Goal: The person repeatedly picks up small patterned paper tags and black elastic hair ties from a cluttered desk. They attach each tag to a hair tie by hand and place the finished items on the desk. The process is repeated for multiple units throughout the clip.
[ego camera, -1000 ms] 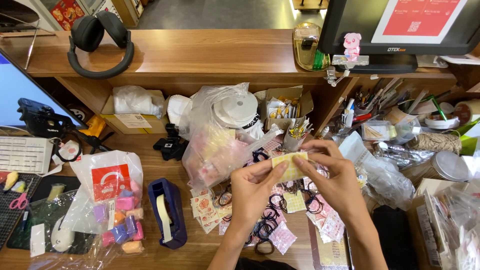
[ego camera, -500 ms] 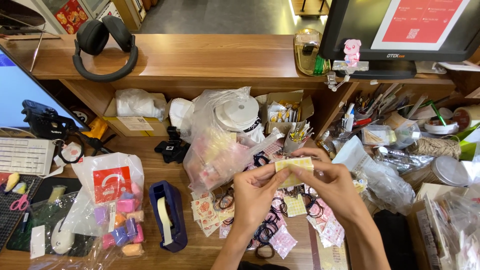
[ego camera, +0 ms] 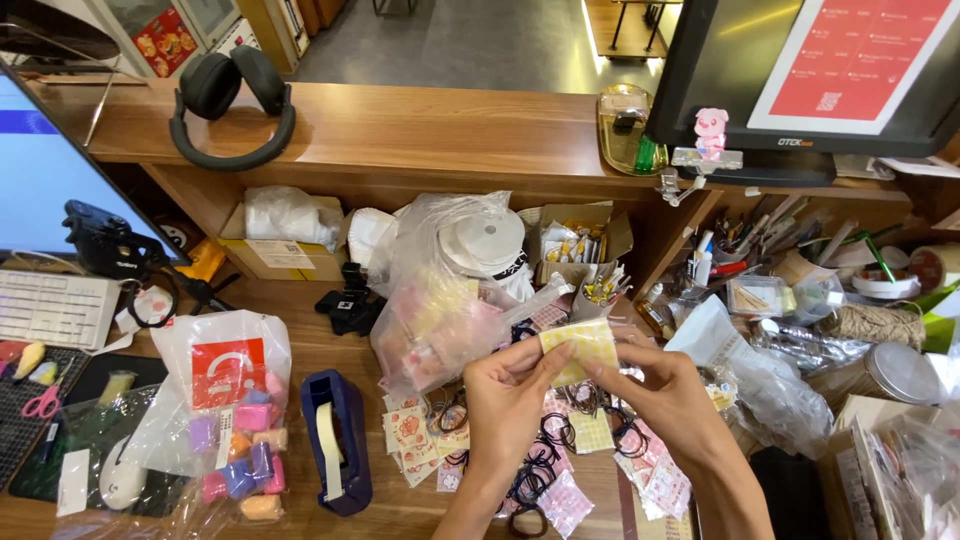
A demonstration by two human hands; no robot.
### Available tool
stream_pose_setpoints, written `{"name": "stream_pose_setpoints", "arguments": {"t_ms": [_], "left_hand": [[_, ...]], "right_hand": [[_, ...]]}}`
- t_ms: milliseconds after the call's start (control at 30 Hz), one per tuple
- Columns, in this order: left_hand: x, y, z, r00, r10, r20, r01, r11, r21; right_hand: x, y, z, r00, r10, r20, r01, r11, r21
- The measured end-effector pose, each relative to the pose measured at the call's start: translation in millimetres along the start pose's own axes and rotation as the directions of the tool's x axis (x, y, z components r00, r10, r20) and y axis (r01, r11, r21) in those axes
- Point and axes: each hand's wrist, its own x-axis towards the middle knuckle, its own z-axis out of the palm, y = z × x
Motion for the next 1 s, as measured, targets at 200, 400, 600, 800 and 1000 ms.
{"name": "stream_pose_setpoints", "arguments": {"t_ms": [200, 400, 600, 800, 1000], "left_hand": [[2, -7, 2, 0.97, -0.239, -0.044, 0.237, 0.97, -0.057], [-2, 18, 16, 0.903, -0.396, -0.168, 0.374, 0.916, -0.147], [2, 18, 17, 0.803, -0.527, -0.278, 0.505, 0.85, -0.151], [-8, 24, 17, 0.881, -0.473, -0.018, 0.471, 0.875, 0.109], [-4, 4, 11, 0.953, -0.304, -0.008, 0.304, 0.952, 0.043]], "right_hand": [[-1, 4, 3, 0.995, -0.018, 0.102, 0.031, 0.992, -0.123], [-1, 12, -3, 0.991, -0.102, 0.087, 0.109, 0.991, -0.076], [0, 14, -12, 0.963, -0.168, -0.21, 0.168, 0.986, -0.022], [-10, 0, -4, 0.884, -0.348, -0.311, 0.352, 0.935, -0.043], [-2, 15, -6, 0.942, -0.265, -0.206, 0.272, 0.962, 0.007]]}}
